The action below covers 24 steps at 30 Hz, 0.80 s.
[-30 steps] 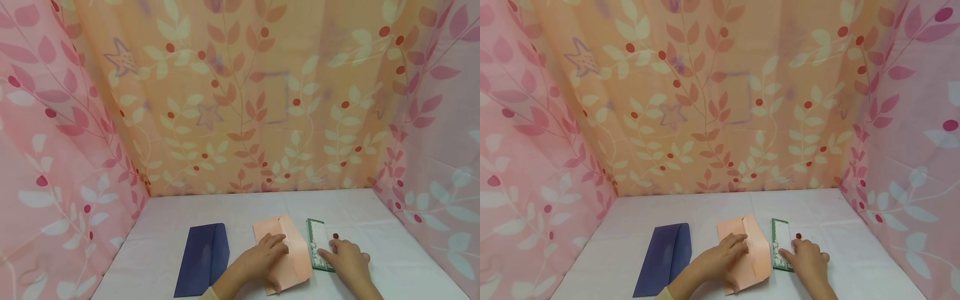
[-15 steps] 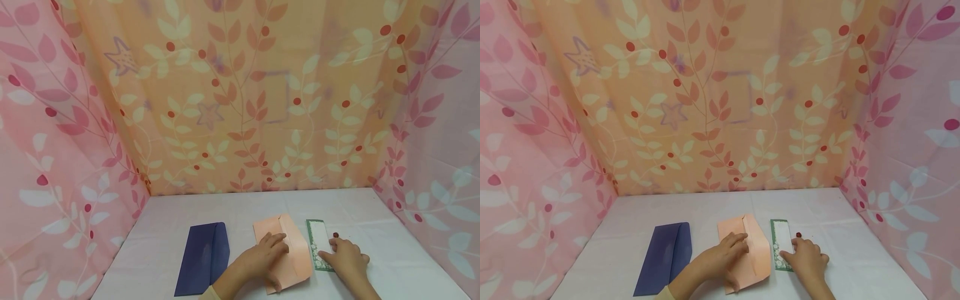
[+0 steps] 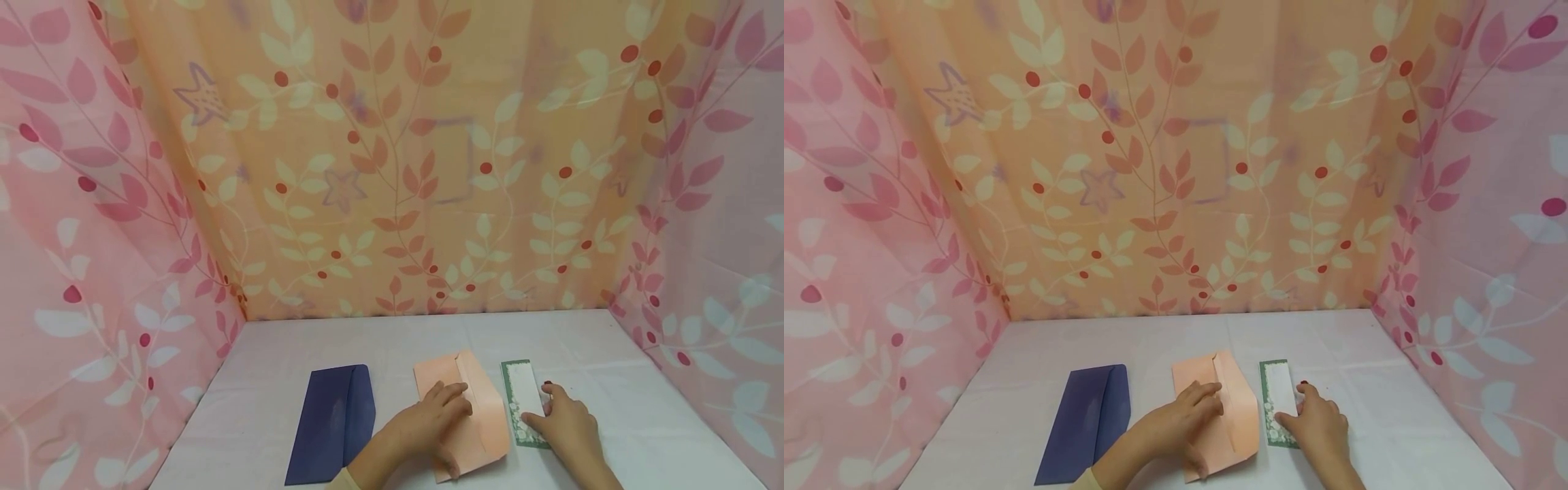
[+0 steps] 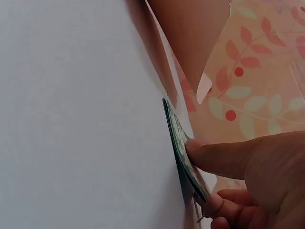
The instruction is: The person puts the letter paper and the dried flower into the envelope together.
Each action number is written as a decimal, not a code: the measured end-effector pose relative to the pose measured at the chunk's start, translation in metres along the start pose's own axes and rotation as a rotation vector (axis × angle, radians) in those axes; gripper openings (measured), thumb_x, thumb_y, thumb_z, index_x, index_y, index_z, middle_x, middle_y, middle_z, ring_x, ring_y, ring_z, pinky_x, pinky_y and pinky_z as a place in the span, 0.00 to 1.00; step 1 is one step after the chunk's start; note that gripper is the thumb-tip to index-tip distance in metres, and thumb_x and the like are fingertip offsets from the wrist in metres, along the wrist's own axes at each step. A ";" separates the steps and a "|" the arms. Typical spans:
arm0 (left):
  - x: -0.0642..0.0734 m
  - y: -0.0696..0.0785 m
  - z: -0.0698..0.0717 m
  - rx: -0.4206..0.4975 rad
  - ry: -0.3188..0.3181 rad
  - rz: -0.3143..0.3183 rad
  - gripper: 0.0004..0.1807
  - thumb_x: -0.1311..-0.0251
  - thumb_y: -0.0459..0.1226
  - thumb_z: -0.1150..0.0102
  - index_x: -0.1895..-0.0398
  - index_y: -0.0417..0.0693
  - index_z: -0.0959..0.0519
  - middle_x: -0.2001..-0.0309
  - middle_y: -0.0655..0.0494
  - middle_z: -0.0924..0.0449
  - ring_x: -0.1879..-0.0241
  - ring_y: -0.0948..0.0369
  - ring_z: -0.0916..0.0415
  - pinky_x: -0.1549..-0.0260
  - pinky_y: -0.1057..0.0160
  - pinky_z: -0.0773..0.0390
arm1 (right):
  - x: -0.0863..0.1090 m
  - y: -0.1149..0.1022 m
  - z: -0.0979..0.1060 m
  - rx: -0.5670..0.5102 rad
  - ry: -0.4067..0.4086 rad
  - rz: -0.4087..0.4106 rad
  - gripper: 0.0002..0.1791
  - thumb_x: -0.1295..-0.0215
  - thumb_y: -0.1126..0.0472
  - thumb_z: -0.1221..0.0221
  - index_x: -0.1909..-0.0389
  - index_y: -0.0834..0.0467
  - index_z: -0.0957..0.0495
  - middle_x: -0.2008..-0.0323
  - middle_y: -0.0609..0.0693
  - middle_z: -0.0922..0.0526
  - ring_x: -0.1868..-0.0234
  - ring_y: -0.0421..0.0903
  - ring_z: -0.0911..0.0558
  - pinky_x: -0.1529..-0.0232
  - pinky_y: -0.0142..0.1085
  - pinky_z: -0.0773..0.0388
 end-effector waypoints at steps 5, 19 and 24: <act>0.001 0.002 0.002 -0.005 -0.014 0.006 0.51 0.68 0.66 0.22 0.36 0.68 0.34 0.19 0.62 0.51 0.24 0.40 0.43 0.52 0.52 0.15 | -0.002 0.005 0.013 -0.023 -0.095 -0.021 0.49 0.46 0.37 0.28 0.38 0.71 0.28 0.66 0.54 0.14 0.63 0.53 0.16 0.64 0.52 0.21; 0.001 0.002 0.006 -0.027 -0.042 -0.014 0.52 0.65 0.66 0.23 0.33 0.67 0.34 0.19 0.61 0.52 0.22 0.41 0.45 0.45 0.51 0.18 | -0.009 0.021 0.021 -0.265 -0.205 -0.009 0.36 0.31 0.47 0.37 0.34 0.69 0.32 0.63 0.58 0.16 0.70 0.48 0.21 0.71 0.42 0.24; 0.002 0.002 0.006 -0.041 -0.039 -0.020 0.51 0.65 0.66 0.24 0.33 0.67 0.34 0.19 0.61 0.51 0.23 0.41 0.45 0.47 0.51 0.17 | -0.011 0.021 0.024 -0.345 -0.175 -0.022 0.38 0.28 0.47 0.40 0.29 0.66 0.39 0.67 0.50 0.18 0.76 0.45 0.24 0.78 0.37 0.28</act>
Point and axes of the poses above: each hand's wrist, its own x-axis away from the middle knuckle, its own z-axis out of the back of the hand, y = z × x, the point moved 1 cm from there along -x, towards the middle knuckle
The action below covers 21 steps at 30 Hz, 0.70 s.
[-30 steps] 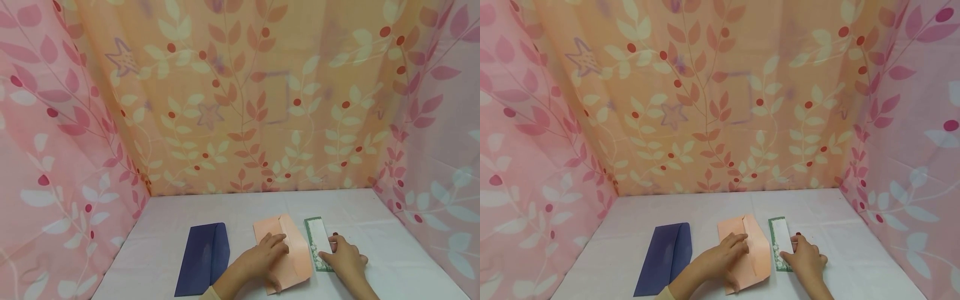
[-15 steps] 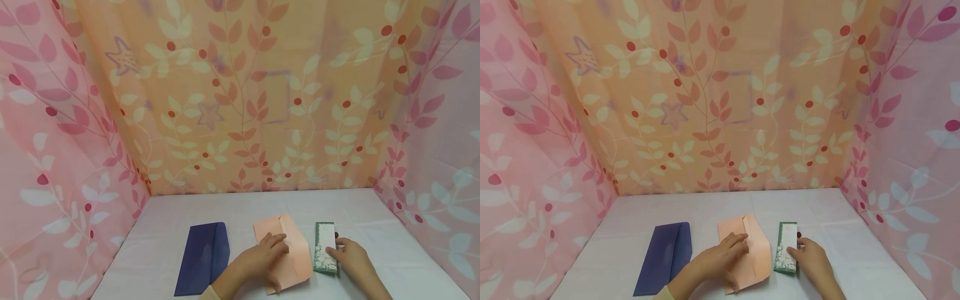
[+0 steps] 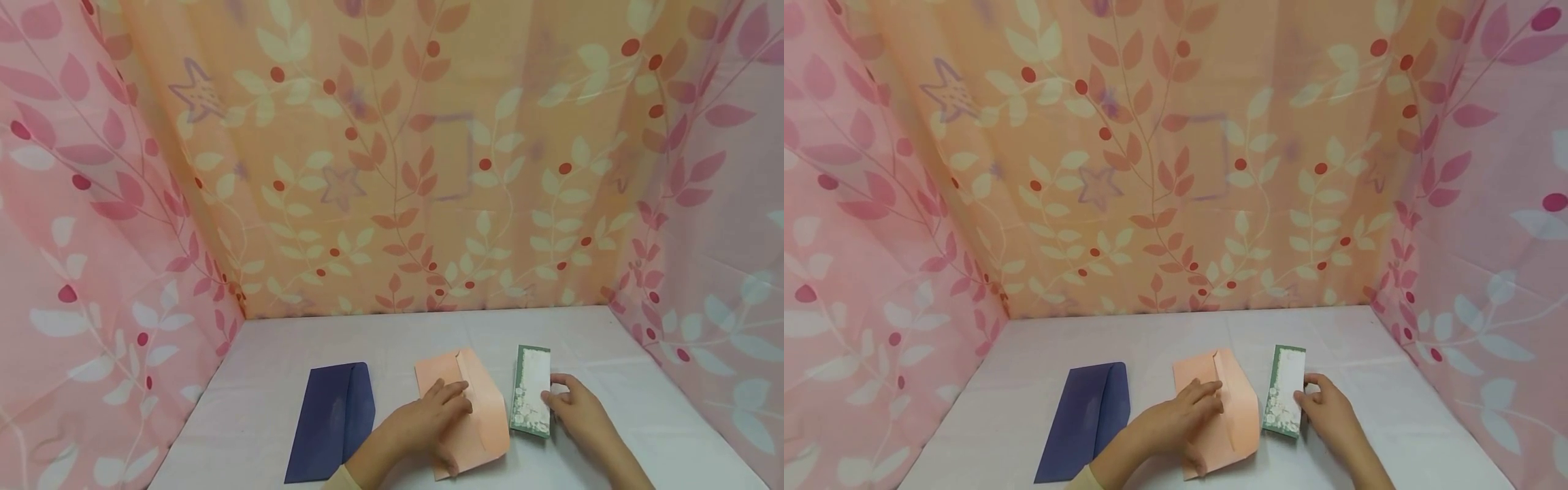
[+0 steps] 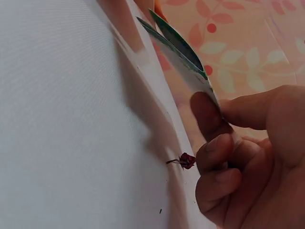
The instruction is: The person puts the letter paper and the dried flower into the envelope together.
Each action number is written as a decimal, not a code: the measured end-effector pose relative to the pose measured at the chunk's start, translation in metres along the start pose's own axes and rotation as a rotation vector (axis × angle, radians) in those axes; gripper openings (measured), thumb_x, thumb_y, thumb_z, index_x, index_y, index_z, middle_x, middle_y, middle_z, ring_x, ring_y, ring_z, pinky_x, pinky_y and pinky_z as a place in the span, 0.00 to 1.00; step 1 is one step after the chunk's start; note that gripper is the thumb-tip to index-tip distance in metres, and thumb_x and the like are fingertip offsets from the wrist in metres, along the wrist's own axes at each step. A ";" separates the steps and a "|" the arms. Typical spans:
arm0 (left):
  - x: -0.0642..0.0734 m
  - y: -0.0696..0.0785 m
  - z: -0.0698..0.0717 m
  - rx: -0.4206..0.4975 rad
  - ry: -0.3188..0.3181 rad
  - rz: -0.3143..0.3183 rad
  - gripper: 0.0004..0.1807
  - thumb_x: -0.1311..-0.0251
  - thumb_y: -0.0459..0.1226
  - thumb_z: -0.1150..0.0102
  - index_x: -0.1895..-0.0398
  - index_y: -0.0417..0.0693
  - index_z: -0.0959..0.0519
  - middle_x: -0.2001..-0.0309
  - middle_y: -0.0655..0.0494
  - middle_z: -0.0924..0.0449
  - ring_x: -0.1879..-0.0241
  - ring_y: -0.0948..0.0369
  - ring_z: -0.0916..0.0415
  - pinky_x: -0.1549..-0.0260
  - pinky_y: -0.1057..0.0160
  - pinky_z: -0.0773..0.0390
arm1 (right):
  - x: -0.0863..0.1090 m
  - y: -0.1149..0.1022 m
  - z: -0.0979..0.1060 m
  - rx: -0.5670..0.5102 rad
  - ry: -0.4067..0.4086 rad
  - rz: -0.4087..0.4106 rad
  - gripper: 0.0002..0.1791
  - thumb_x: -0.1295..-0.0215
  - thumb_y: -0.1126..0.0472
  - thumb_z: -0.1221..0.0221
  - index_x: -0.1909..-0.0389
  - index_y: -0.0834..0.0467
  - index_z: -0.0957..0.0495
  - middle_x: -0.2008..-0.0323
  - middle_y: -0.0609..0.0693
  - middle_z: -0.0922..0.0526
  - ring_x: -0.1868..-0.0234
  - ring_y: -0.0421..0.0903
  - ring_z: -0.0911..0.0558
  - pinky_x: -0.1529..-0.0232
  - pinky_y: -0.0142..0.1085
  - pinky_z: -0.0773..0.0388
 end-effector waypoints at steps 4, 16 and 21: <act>-0.001 0.000 -0.001 -0.002 0.002 -0.005 0.51 0.64 0.66 0.23 0.34 0.67 0.33 0.19 0.61 0.51 0.23 0.40 0.45 0.47 0.51 0.17 | -0.001 -0.004 0.001 -0.050 0.032 0.028 0.39 0.24 0.48 0.44 0.25 0.66 0.46 0.71 0.50 0.19 0.76 0.43 0.26 0.77 0.36 0.29; 0.001 0.000 -0.003 0.029 0.011 -0.006 0.51 0.66 0.66 0.22 0.33 0.67 0.33 0.19 0.61 0.51 0.24 0.39 0.44 0.48 0.50 0.17 | -0.002 -0.033 -0.016 -0.185 0.062 0.230 0.48 0.29 0.58 0.36 0.19 0.58 0.57 0.73 0.53 0.16 0.78 0.40 0.26 0.77 0.33 0.29; 0.001 -0.002 -0.004 0.018 0.018 0.013 0.52 0.66 0.67 0.23 0.33 0.70 0.34 0.19 0.63 0.51 0.23 0.40 0.43 0.49 0.51 0.16 | -0.008 -0.043 -0.030 -0.154 0.049 0.273 0.51 0.31 0.59 0.34 0.18 0.53 0.59 0.74 0.52 0.17 0.78 0.40 0.26 0.75 0.32 0.28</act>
Point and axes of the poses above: each hand's wrist, its own x-axis away from the middle knuckle, its own z-axis out of the back of the hand, y = z × x, the point moved 1 cm from there along -x, towards the middle knuckle
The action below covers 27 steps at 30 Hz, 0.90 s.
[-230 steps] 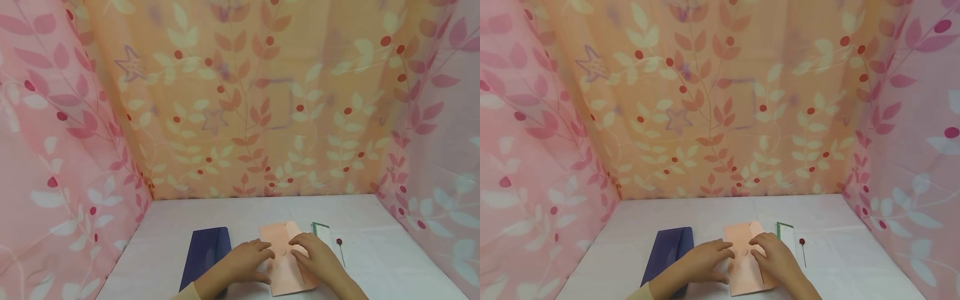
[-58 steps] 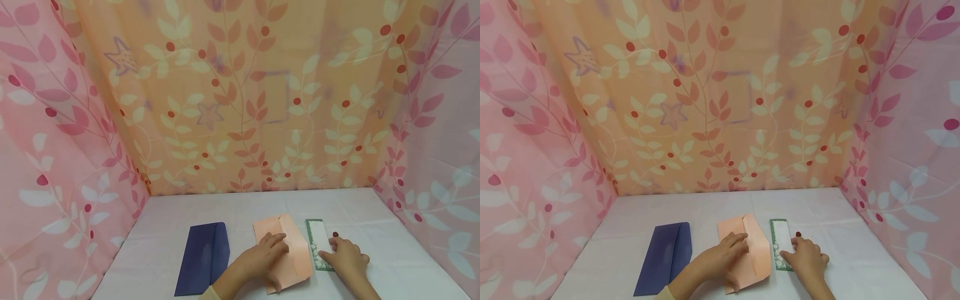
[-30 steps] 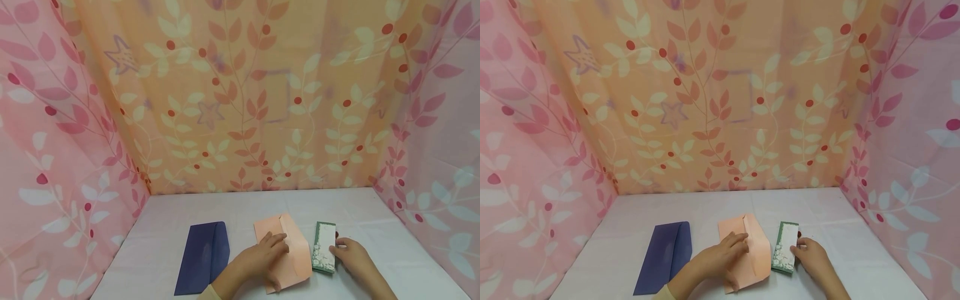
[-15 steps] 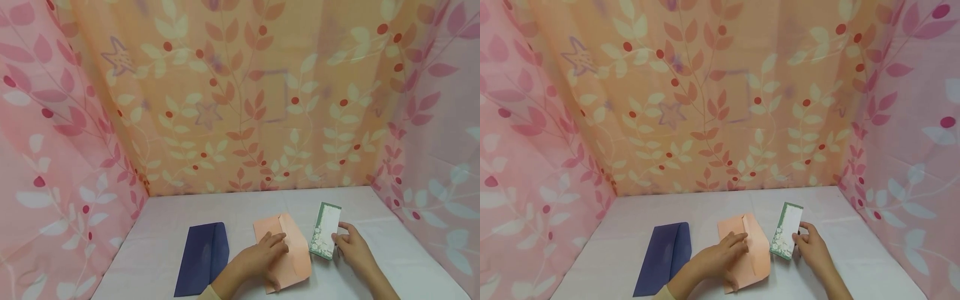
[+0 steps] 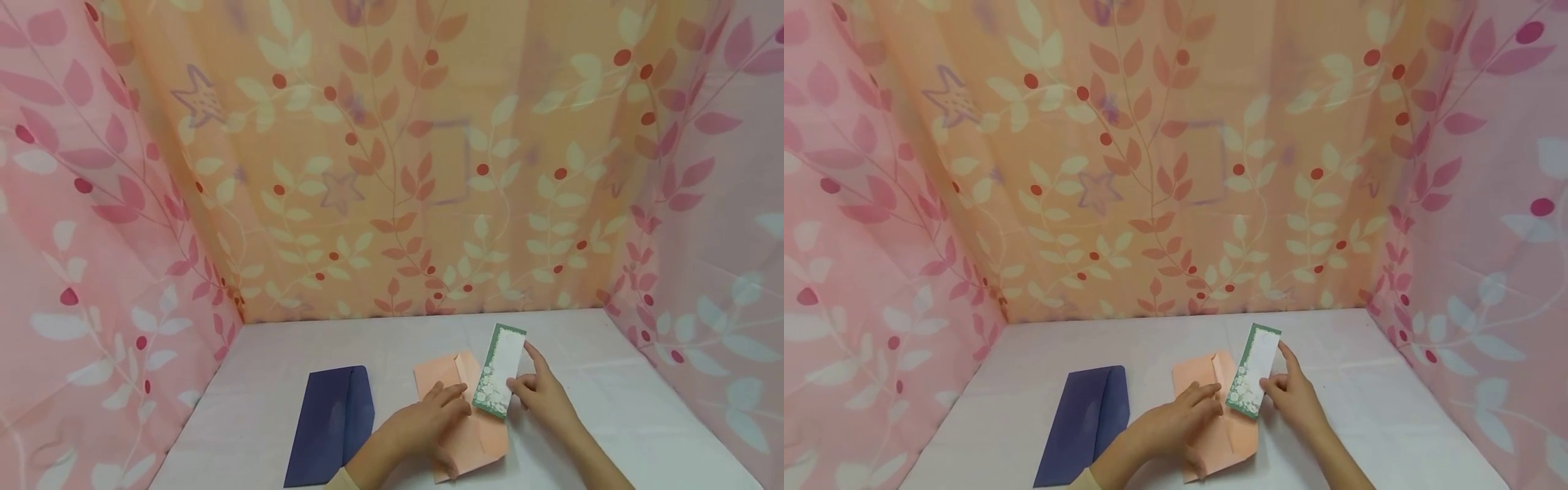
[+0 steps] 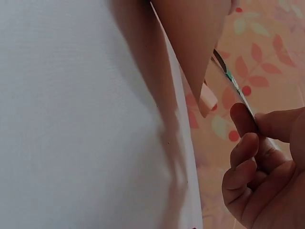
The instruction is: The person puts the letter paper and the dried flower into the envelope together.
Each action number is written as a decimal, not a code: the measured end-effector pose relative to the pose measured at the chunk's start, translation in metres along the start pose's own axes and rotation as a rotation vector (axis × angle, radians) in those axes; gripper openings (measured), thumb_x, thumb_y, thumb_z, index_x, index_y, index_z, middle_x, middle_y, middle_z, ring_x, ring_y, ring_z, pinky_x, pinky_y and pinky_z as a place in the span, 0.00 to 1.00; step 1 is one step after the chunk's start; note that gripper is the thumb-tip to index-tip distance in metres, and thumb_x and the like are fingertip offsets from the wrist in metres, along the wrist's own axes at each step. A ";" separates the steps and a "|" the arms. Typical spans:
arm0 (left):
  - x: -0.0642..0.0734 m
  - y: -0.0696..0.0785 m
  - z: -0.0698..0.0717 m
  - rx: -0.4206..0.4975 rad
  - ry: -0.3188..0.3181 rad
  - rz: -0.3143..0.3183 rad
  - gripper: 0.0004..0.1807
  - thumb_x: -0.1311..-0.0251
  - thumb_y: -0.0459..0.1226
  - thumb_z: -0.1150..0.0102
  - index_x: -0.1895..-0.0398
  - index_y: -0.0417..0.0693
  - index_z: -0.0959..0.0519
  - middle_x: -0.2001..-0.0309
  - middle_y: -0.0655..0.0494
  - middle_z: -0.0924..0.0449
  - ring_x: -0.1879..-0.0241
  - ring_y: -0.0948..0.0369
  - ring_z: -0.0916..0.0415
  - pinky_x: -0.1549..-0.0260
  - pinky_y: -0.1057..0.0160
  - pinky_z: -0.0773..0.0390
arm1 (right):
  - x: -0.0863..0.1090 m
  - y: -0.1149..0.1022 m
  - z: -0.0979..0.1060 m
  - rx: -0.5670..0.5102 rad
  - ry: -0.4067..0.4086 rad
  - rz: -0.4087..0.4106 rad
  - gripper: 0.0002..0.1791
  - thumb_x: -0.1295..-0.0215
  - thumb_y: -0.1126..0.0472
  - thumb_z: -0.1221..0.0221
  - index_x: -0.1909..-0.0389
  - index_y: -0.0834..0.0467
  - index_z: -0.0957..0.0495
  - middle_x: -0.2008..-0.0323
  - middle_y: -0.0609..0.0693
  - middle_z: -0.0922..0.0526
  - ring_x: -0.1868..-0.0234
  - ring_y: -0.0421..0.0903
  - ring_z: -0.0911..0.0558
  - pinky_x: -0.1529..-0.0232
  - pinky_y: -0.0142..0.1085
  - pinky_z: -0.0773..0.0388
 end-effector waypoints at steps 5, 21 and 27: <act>-0.001 0.001 -0.002 0.015 -0.016 0.007 0.54 0.66 0.67 0.24 0.30 0.73 0.35 0.18 0.66 0.52 0.22 0.41 0.45 0.51 0.51 0.16 | 0.000 -0.002 -0.014 0.020 -0.060 -0.043 0.54 0.32 0.59 0.33 0.17 0.51 0.60 0.75 0.50 0.17 0.79 0.40 0.28 0.77 0.32 0.30; -0.001 0.001 0.002 0.020 -0.018 0.019 0.49 0.65 0.67 0.24 0.36 0.73 0.33 0.18 0.66 0.53 0.22 0.42 0.45 0.53 0.52 0.15 | 0.002 0.006 -0.026 0.058 -0.157 -0.079 0.54 0.34 0.60 0.32 0.17 0.52 0.58 0.77 0.47 0.17 0.82 0.39 0.30 0.80 0.31 0.32; -0.002 0.000 0.002 0.028 -0.026 0.020 0.49 0.65 0.67 0.24 0.35 0.73 0.34 0.18 0.66 0.54 0.22 0.42 0.46 0.51 0.50 0.16 | 0.002 0.009 -0.027 0.050 -0.174 -0.100 0.53 0.34 0.60 0.32 0.18 0.54 0.56 0.76 0.47 0.17 0.83 0.39 0.30 0.81 0.31 0.33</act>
Point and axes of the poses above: each hand's wrist, its own x-axis away from the middle knuckle, its own z-axis out of the back of the hand, y = z × x, the point moved 1 cm from there along -x, towards the middle knuckle
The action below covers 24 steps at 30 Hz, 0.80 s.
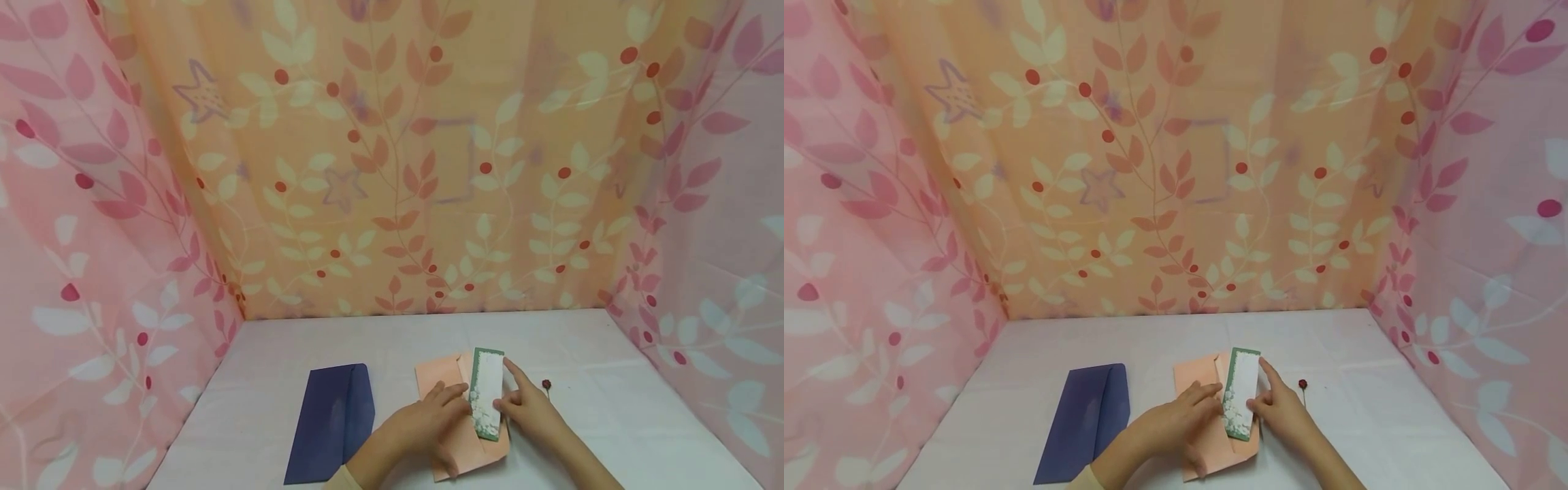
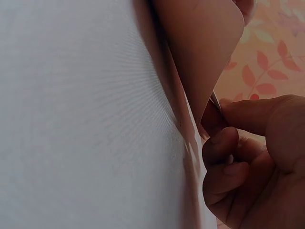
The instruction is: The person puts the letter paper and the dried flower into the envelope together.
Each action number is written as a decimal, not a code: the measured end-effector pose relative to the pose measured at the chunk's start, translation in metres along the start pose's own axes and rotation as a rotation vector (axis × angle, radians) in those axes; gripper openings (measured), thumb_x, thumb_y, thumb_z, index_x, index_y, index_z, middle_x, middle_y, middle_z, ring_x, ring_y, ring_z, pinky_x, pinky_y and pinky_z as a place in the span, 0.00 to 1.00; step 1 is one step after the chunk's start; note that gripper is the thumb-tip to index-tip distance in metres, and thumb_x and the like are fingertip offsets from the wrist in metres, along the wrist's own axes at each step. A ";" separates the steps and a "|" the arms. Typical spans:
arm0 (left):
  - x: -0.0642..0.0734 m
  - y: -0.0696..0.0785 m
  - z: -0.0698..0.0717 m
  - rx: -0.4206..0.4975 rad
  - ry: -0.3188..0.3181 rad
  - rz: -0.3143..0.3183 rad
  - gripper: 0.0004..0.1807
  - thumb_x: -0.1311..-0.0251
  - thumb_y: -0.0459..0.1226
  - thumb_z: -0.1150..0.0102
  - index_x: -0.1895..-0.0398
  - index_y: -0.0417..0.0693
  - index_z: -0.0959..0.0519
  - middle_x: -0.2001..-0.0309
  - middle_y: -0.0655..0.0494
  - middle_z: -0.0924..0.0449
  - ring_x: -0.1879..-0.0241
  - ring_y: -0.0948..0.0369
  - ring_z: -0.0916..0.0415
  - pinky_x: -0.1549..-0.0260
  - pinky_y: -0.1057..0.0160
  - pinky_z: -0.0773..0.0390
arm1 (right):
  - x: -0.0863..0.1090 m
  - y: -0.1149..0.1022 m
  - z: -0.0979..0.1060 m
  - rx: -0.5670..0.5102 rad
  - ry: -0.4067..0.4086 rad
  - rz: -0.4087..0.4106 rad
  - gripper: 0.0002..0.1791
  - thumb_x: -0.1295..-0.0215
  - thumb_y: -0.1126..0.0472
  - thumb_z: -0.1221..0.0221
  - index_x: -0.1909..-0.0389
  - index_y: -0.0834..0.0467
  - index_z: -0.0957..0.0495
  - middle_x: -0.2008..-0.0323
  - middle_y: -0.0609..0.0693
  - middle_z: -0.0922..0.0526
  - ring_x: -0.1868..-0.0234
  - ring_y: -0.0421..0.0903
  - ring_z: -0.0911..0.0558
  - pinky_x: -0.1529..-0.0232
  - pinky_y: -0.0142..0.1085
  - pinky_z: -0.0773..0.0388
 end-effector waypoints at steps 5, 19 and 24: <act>0.000 0.000 0.001 -0.016 -0.003 -0.005 0.50 0.64 0.68 0.26 0.33 0.72 0.35 0.18 0.65 0.54 0.22 0.43 0.46 0.49 0.50 0.16 | 0.001 -0.002 -0.003 -0.018 0.001 -0.056 0.49 0.34 0.60 0.32 0.19 0.51 0.51 0.76 0.47 0.17 0.82 0.42 0.29 0.82 0.33 0.32; 0.000 -0.001 0.001 -0.015 -0.019 -0.009 0.52 0.63 0.68 0.26 0.31 0.71 0.36 0.18 0.65 0.55 0.21 0.45 0.48 0.44 0.50 0.18 | 0.003 -0.003 -0.004 -0.012 -0.041 -0.037 0.49 0.35 0.58 0.32 0.19 0.51 0.49 0.76 0.47 0.17 0.79 0.41 0.28 0.79 0.32 0.30; 0.002 0.000 0.001 -0.015 -0.002 -0.024 0.51 0.64 0.67 0.25 0.32 0.69 0.34 0.18 0.63 0.53 0.22 0.43 0.46 0.45 0.50 0.18 | 0.005 -0.001 -0.004 -0.014 -0.083 -0.012 0.48 0.34 0.58 0.32 0.19 0.55 0.49 0.76 0.48 0.19 0.81 0.39 0.29 0.80 0.31 0.31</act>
Point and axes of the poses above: each hand's wrist, its own x-axis away from the middle knuckle, its own z-axis out of the back of the hand, y = z × x, the point moved 1 cm from there along -x, towards the middle knuckle
